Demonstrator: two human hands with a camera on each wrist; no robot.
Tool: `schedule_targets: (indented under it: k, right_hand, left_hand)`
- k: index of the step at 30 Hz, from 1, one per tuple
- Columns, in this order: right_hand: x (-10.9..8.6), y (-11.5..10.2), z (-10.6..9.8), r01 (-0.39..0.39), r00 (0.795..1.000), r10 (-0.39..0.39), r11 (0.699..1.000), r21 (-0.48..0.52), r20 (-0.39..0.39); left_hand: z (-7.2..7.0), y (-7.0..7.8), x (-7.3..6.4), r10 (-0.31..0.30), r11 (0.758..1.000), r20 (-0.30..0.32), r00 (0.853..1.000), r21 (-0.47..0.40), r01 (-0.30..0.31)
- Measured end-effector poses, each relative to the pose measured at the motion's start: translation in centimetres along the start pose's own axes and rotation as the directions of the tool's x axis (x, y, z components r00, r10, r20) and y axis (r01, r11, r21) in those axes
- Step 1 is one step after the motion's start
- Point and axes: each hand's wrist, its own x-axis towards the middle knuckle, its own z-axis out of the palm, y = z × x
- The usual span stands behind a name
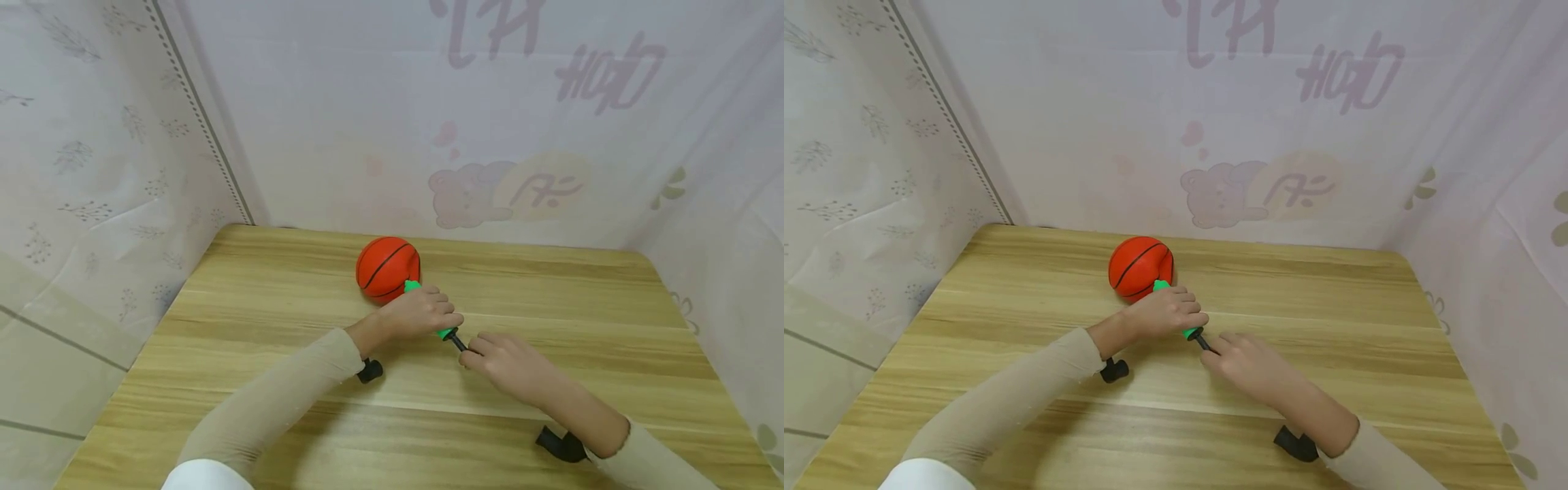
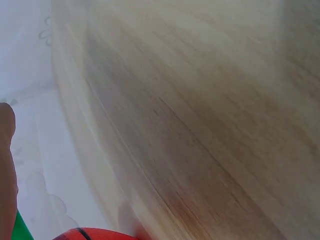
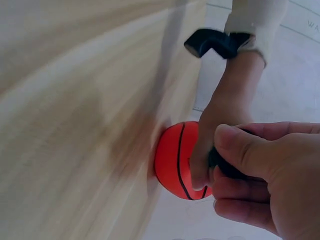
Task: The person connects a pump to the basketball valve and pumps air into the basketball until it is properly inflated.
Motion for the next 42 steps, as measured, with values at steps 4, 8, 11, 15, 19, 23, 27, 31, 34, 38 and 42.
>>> schedule_targets:
  k: [4, 8, 11, 15, 19, 23, 27, 31, 34, 38, 42]
  right_hand:
    - [1.0, 0.5, 0.6, -0.01, 1.0, 0.01, 1.0, -0.02, -0.003]
    - [1.1, 0.6, 0.5, -0.019, 1.0, 0.019, 1.0, -0.013, -0.001]
    - [0.7, 0.4, -0.1, -0.016, 1.0, 0.016, 1.0, 0.016, 0.01]
    - [-0.6, -0.5, -1.3, 0.0, 1.0, -0.002, 0.998, 0.067, 0.022]
    - [-2.1, -1.4, -2.4, 0.015, 1.0, -0.016, 0.995, 0.095, 0.013]
    - [-3.1, -2.1, -2.8, 0.028, 0.999, -0.025, 0.992, 0.12, -0.026]
    - [-3.5, -2.4, -3.0, 0.021, 0.999, -0.015, 0.99, 0.137, -0.051]
    - [-3.1, -2.1, -2.9, 0.005, 1.0, -0.005, 0.995, 0.101, 0.007]
    - [-2.2, -1.4, -2.5, -0.004, 0.999, 0.001, 0.998, 0.061, 0.052]
    - [-0.6, -0.3, -1.4, -0.012, 0.999, 0.011, 1.0, 0.025, 0.044]
    - [0.8, 0.7, -0.4, -0.009, 1.0, 0.008, 1.0, 0.009, 0.009]
  left_hand:
    - [-0.2, 0.1, 0.0, -0.007, 1.0, 0.036, 0.999, -0.012, 0.007]
    - [-0.5, 0.1, 0.1, -0.014, 0.999, 0.073, 0.997, -0.036, 0.016]
    - [-0.6, 0.0, 0.2, -0.012, 0.999, 0.079, 0.997, -0.045, 0.016]
    - [-0.6, -0.1, 0.2, -0.007, 0.999, 0.081, 0.997, -0.046, 0.01]
    - [-0.7, -0.3, 0.1, -0.004, 0.999, 0.087, 0.996, -0.043, 0.008]
    - [-0.8, -0.5, -0.1, -0.005, 0.999, 0.101, 0.995, -0.043, 0.01]
    - [-0.7, -0.7, -0.1, -0.012, 0.999, 0.096, 0.995, -0.048, 0.017]
    - [-0.5, -0.7, 0.0, -0.011, 0.998, 0.058, 0.998, -0.057, 0.015]
    - [-0.3, -0.5, 0.1, -0.008, 0.998, 0.028, 1.0, -0.055, 0.01]
    - [-0.2, -0.3, 0.2, -0.008, 0.999, 0.014, 1.0, -0.034, 0.008]
    - [-0.2, -0.1, 0.4, -0.015, 0.999, 0.02, 1.0, -0.038, 0.015]
